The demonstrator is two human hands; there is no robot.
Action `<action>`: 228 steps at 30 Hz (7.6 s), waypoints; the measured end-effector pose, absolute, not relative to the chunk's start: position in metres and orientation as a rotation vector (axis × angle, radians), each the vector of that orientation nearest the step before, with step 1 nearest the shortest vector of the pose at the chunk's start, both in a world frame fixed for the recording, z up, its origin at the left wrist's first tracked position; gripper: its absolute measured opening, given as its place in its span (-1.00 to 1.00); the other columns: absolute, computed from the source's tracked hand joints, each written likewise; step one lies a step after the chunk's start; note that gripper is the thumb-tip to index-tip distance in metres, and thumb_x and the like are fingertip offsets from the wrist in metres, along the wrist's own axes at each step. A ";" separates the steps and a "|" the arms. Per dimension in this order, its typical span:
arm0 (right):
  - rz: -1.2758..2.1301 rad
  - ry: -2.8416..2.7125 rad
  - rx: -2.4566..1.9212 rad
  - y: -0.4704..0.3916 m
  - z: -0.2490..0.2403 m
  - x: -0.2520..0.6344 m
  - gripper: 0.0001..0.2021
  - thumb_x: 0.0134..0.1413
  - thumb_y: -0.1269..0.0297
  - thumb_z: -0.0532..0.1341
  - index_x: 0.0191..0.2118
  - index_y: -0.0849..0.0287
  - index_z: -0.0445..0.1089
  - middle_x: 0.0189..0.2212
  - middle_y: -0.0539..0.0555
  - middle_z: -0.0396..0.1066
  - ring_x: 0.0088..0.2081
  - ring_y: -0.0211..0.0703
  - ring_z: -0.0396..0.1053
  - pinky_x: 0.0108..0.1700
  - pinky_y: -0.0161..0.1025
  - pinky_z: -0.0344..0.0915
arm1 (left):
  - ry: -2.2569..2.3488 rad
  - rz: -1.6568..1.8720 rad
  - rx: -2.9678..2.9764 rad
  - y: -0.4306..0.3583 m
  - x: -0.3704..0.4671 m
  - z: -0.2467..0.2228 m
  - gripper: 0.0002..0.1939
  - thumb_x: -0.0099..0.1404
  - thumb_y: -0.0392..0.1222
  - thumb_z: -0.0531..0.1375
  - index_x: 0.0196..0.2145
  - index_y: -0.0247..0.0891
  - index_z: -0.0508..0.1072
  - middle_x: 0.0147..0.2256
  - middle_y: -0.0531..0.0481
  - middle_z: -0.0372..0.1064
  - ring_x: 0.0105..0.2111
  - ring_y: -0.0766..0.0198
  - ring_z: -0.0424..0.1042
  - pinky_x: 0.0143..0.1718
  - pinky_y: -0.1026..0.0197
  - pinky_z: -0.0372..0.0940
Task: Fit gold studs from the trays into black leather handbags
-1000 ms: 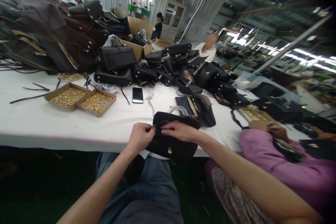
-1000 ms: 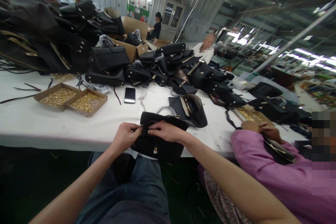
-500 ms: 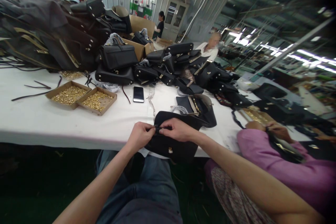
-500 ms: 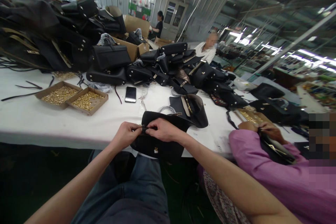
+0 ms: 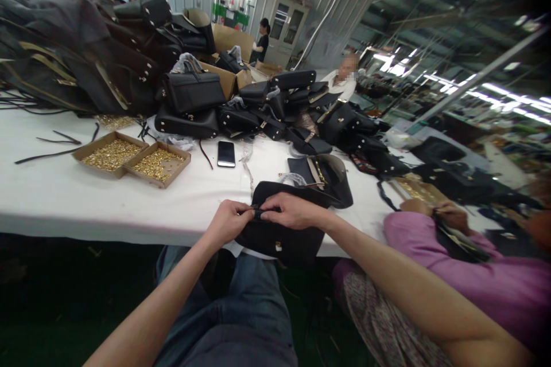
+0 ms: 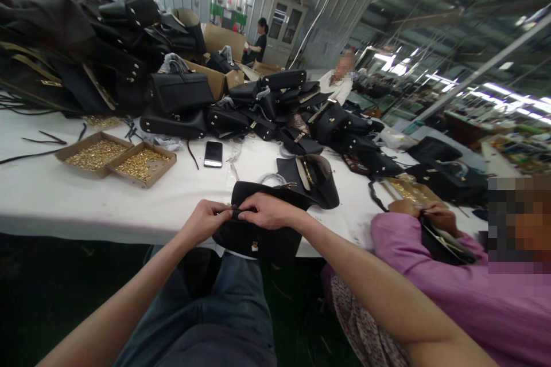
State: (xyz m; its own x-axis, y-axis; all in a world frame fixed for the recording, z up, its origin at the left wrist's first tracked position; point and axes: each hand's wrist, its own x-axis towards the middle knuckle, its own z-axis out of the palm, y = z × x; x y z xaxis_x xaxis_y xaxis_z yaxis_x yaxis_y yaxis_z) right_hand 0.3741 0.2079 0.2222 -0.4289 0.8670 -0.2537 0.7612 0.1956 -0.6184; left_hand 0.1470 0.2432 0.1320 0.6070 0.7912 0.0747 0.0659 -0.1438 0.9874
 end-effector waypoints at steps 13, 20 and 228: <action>1.008 -2.235 -1.628 0.201 0.215 0.370 -0.71 0.35 0.02 0.31 -0.15 0.13 0.66 -0.41 0.00 0.54 -0.38 -0.14 0.37 -0.33 -0.23 0.18 | 0.741 0.768 1.565 0.241 0.147 0.129 -0.66 0.32 -0.09 0.20 -0.56 -0.30 0.48 -0.58 0.10 0.18 -0.47 0.32 0.13 -0.43 0.23 -0.06; 0.926 -2.427 -1.563 0.204 0.225 0.366 -0.81 0.32 0.19 0.31 -0.15 0.10 0.69 -0.30 0.07 0.62 -0.25 -0.02 0.47 -0.16 -0.17 0.27 | 0.739 0.736 1.575 0.239 0.144 0.130 -0.66 0.30 -0.10 0.21 -0.57 -0.31 0.49 -0.58 0.10 0.17 -0.47 0.34 0.11 -0.44 0.24 -0.07; 0.602 -2.292 -1.549 0.164 0.214 0.359 -0.73 0.28 0.37 0.28 -0.01 0.06 0.68 -0.09 0.06 0.67 -0.08 0.02 0.59 0.07 -0.12 0.44 | 0.813 0.730 1.736 0.205 0.150 0.147 -0.72 0.29 -0.22 0.15 -0.54 -0.31 0.50 -0.57 0.06 0.22 -0.48 0.31 0.22 -0.45 0.22 -0.04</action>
